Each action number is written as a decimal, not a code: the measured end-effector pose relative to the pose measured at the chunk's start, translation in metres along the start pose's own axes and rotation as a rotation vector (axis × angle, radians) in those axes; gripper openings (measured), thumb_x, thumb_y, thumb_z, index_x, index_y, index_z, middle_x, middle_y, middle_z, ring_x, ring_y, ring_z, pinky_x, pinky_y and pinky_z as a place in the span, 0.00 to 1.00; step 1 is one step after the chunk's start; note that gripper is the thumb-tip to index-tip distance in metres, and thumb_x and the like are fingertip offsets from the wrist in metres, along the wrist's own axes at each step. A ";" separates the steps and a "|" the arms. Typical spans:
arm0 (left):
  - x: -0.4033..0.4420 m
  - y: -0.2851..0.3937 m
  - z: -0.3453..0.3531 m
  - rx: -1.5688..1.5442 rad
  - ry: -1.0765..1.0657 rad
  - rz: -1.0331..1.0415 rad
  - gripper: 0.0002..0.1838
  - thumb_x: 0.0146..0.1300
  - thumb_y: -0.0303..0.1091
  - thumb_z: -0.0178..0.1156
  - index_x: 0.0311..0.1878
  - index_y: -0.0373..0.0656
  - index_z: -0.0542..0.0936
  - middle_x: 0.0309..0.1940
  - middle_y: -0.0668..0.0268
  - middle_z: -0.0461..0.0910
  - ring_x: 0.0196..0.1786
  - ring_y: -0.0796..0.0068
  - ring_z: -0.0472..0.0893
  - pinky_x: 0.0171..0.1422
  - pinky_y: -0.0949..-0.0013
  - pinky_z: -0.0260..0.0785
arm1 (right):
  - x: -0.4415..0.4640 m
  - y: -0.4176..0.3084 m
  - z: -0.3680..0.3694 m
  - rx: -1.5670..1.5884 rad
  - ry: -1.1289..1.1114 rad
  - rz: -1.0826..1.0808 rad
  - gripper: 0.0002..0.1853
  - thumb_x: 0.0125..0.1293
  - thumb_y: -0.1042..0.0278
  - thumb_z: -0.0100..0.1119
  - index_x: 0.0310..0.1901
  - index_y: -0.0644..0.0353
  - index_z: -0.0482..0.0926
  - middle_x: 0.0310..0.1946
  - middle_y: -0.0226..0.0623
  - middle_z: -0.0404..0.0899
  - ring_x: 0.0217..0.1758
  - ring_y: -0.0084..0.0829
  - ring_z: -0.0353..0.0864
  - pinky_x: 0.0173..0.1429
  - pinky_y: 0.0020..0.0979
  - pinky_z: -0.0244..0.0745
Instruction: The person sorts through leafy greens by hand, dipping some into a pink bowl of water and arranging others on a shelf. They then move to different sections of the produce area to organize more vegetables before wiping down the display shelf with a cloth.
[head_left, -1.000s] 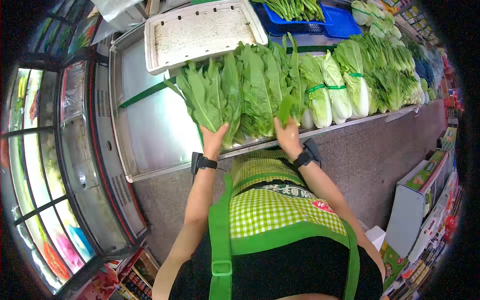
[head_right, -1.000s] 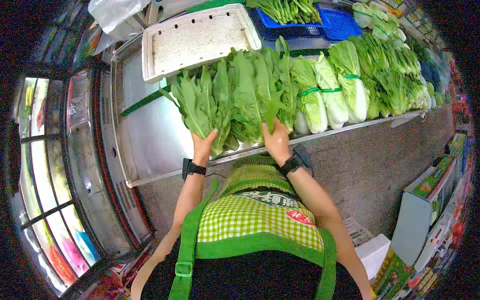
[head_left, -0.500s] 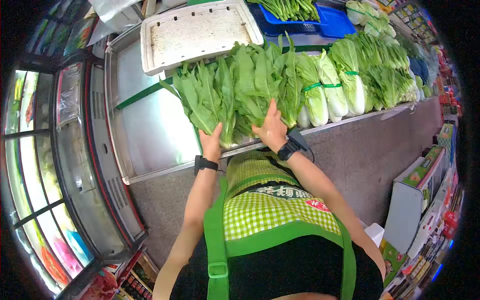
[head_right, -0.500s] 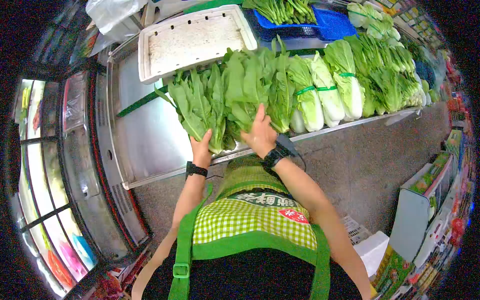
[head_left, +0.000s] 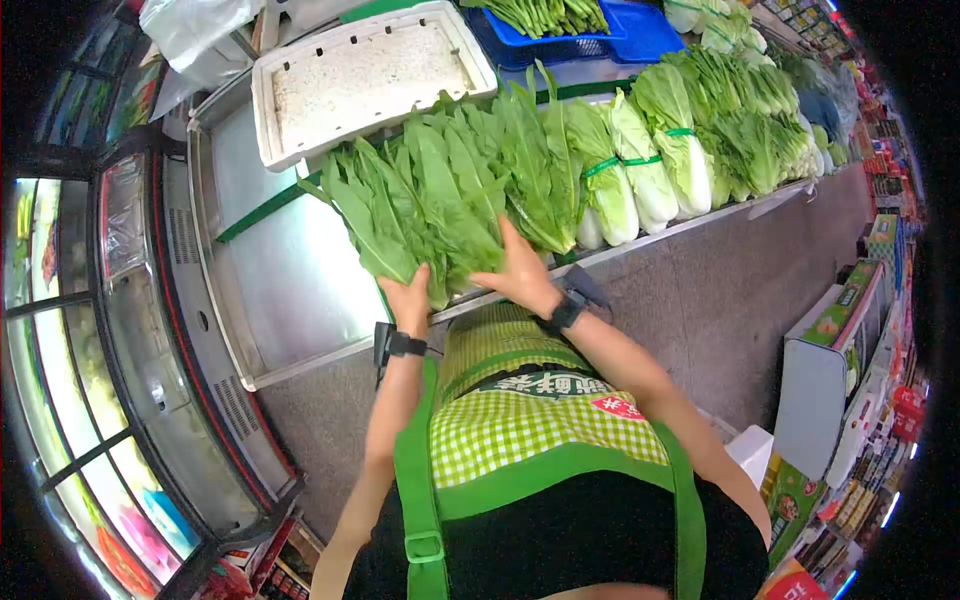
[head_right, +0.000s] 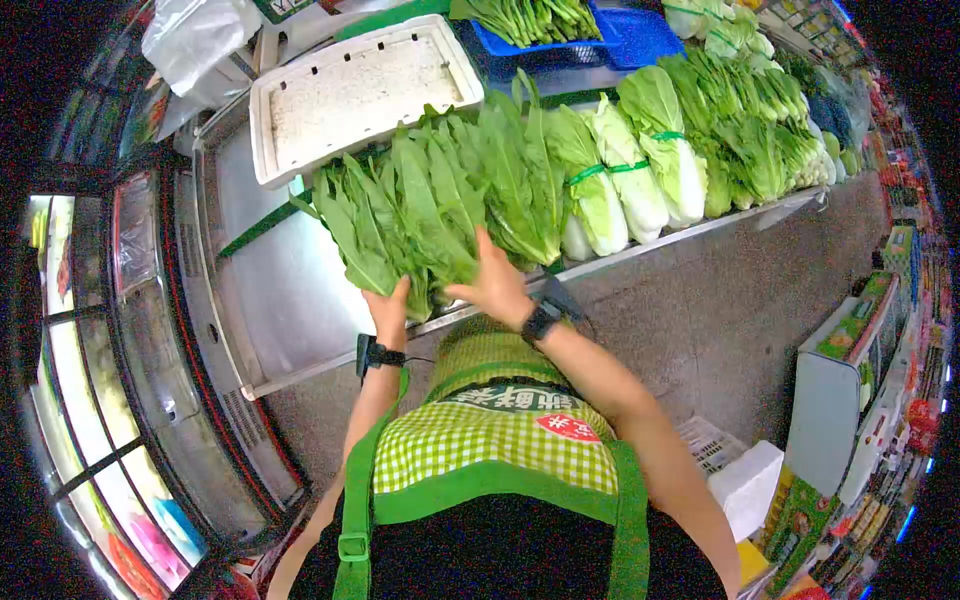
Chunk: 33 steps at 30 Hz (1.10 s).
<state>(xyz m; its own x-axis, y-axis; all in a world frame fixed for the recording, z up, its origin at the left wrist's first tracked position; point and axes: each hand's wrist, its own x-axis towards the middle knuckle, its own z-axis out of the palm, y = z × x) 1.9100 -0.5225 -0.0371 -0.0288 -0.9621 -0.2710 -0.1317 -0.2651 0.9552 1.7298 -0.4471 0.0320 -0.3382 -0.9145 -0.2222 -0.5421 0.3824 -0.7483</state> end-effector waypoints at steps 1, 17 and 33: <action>0.001 0.000 0.000 0.044 0.075 0.024 0.35 0.47 0.30 0.64 0.56 0.29 0.56 0.53 0.48 0.61 0.54 0.58 0.64 0.58 0.62 0.57 | -0.004 0.007 -0.009 -0.001 0.126 -0.086 0.44 0.43 0.58 0.67 0.59 0.67 0.54 0.48 0.57 0.67 0.49 0.48 0.70 0.50 0.39 0.67; 0.018 0.014 -0.002 0.072 -0.045 0.008 0.29 0.58 0.45 0.56 0.56 0.34 0.62 0.51 0.53 0.67 0.52 0.61 0.67 0.56 0.65 0.58 | 0.012 0.135 -0.024 0.222 0.192 0.137 0.29 0.50 0.59 0.65 0.46 0.74 0.67 0.37 0.44 0.75 0.40 0.32 0.73 0.46 0.32 0.68; 0.002 0.008 -0.029 0.085 0.299 0.027 0.34 0.62 0.47 0.47 0.63 0.35 0.50 0.58 0.50 0.59 0.56 0.61 0.64 0.59 0.63 0.54 | -0.045 0.048 -0.106 0.698 0.285 0.401 0.20 0.53 0.57 0.58 0.41 0.64 0.72 0.26 0.37 0.77 0.22 0.20 0.72 0.23 0.23 0.64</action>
<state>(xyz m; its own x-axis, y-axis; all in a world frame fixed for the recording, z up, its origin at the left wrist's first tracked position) 1.9376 -0.5282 -0.0270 0.2577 -0.9480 -0.1867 -0.2173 -0.2452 0.9448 1.6368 -0.3737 0.0723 -0.6343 -0.6238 -0.4567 0.2262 0.4152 -0.8812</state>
